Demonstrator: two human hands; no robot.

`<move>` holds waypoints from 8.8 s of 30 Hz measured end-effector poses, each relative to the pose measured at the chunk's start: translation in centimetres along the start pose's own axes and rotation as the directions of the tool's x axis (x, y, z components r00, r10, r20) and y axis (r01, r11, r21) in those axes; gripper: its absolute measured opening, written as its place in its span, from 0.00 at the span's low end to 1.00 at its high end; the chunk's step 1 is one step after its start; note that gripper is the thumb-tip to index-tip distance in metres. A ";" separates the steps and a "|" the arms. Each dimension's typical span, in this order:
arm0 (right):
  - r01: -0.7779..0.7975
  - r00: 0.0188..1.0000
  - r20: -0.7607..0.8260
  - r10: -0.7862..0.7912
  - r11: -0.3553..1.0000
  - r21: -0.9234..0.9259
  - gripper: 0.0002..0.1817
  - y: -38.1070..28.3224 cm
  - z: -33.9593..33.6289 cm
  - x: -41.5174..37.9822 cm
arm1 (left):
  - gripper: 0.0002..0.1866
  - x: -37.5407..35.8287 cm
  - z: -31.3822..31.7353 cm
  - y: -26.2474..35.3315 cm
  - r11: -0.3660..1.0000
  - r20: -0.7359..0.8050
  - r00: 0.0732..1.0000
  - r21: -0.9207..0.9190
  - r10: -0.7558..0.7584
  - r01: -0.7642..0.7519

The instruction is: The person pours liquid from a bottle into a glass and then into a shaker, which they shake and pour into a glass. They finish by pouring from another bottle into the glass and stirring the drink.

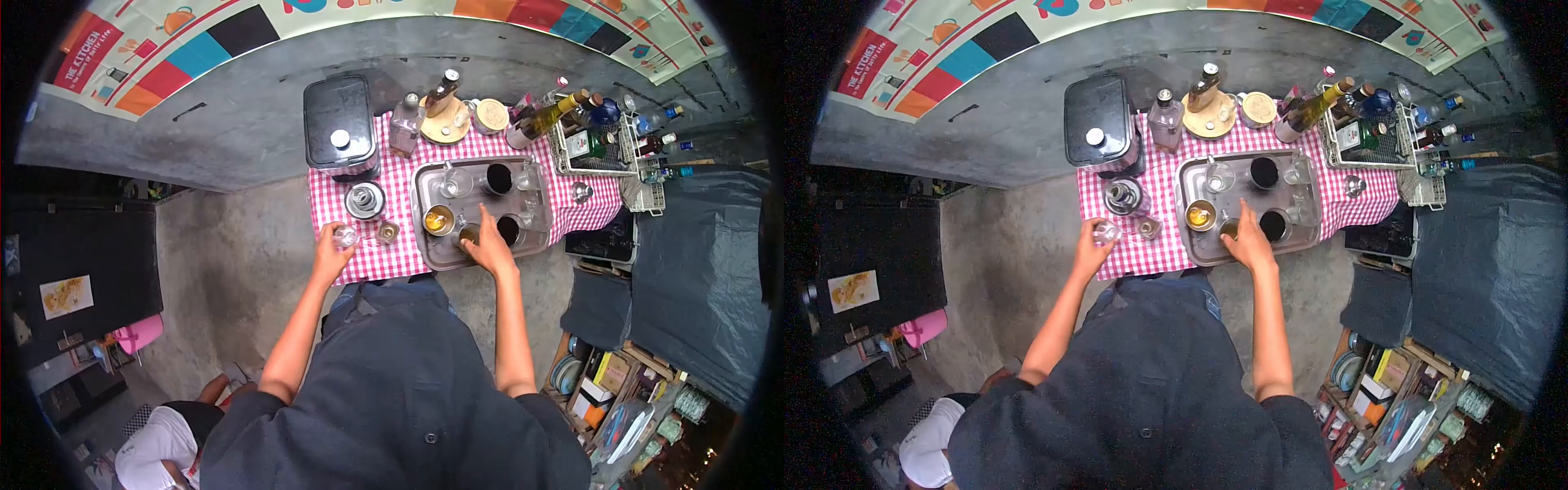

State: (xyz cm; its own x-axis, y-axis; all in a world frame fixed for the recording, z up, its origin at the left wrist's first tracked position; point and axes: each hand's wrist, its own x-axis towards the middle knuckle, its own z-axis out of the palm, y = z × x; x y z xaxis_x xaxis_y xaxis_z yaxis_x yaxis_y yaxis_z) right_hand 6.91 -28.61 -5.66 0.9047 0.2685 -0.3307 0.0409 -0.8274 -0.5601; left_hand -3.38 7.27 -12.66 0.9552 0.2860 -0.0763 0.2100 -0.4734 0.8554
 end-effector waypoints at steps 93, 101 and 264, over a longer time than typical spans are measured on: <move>0.105 0.984 -0.152 0.096 0.381 0.919 0.34 3.3 -5.8 -3.5 | 0.42 4.2 17.6 7.2 0.983 0.326 0.927 -0.077 0.183 -0.167; 0.174 0.957 -0.229 0.178 0.279 0.945 0.36 1.1 -3.9 -6.9 | 0.39 4.2 15.5 10.7 0.948 0.252 0.921 -0.199 0.296 -0.250; 0.191 0.308 0.111 -0.945 0.176 0.966 0.40 -5.4 -20.4 1.1 | 0.45 -5.0 11.6 32.5 0.904 0.292 0.938 -0.425 0.185 -0.046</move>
State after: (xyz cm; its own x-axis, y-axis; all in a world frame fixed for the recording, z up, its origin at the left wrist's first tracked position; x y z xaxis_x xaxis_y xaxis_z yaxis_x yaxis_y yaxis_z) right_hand 16.34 -33.95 12.53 0.1932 0.9194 0.3426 -0.2298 0.3818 -0.8952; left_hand 1.08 -19.18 9.57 0.9961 -0.0624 -0.0631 0.0575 -0.0870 0.9945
